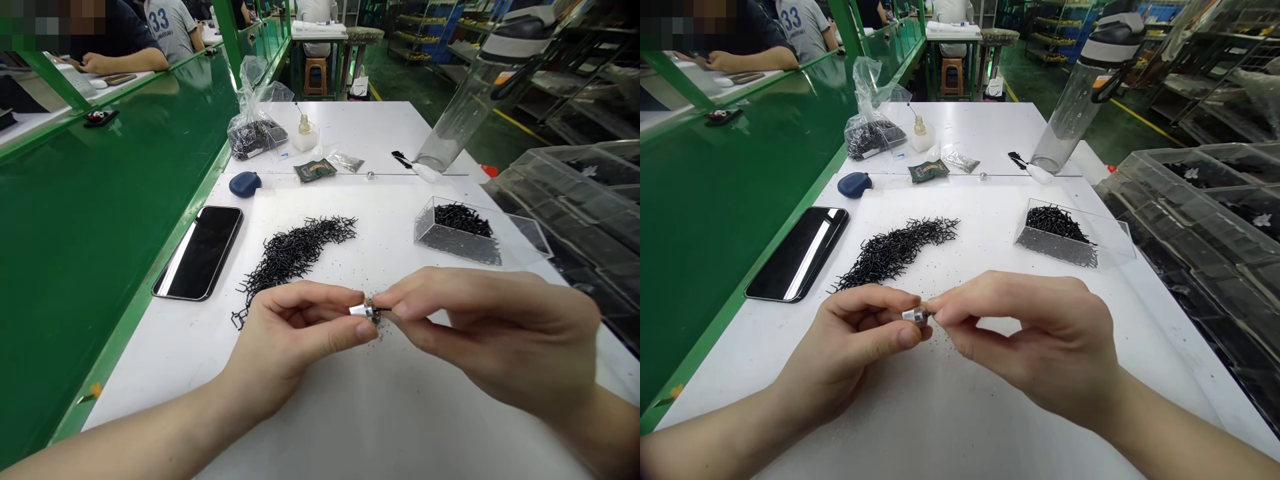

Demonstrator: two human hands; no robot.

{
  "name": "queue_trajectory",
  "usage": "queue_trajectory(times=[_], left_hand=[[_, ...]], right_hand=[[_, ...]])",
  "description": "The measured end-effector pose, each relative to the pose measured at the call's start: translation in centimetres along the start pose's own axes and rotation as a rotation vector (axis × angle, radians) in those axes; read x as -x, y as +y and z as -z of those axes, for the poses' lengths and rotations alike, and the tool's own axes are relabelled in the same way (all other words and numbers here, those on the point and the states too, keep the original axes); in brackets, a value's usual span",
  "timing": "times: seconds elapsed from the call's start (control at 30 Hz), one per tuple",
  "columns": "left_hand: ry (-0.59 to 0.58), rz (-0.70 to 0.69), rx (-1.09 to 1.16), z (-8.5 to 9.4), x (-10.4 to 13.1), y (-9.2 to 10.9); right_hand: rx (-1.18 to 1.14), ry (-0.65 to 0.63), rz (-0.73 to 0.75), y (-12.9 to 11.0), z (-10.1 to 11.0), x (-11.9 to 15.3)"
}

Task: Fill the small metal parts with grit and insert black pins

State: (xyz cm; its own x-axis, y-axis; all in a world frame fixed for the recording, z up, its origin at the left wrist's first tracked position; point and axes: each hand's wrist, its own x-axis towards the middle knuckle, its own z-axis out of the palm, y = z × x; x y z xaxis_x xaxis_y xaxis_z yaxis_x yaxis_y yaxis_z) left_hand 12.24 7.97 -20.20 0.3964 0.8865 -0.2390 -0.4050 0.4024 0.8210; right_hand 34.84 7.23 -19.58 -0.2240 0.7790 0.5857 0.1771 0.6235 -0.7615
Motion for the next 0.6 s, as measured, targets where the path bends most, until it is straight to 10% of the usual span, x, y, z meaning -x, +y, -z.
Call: queue_trajectory(times=[0.6], left_hand=[[0.007, 0.002, -0.086, 0.0, -0.1, 0.1]], right_hand=[[0.125, 0.141, -0.028, -0.5, -1.6, 1.4]])
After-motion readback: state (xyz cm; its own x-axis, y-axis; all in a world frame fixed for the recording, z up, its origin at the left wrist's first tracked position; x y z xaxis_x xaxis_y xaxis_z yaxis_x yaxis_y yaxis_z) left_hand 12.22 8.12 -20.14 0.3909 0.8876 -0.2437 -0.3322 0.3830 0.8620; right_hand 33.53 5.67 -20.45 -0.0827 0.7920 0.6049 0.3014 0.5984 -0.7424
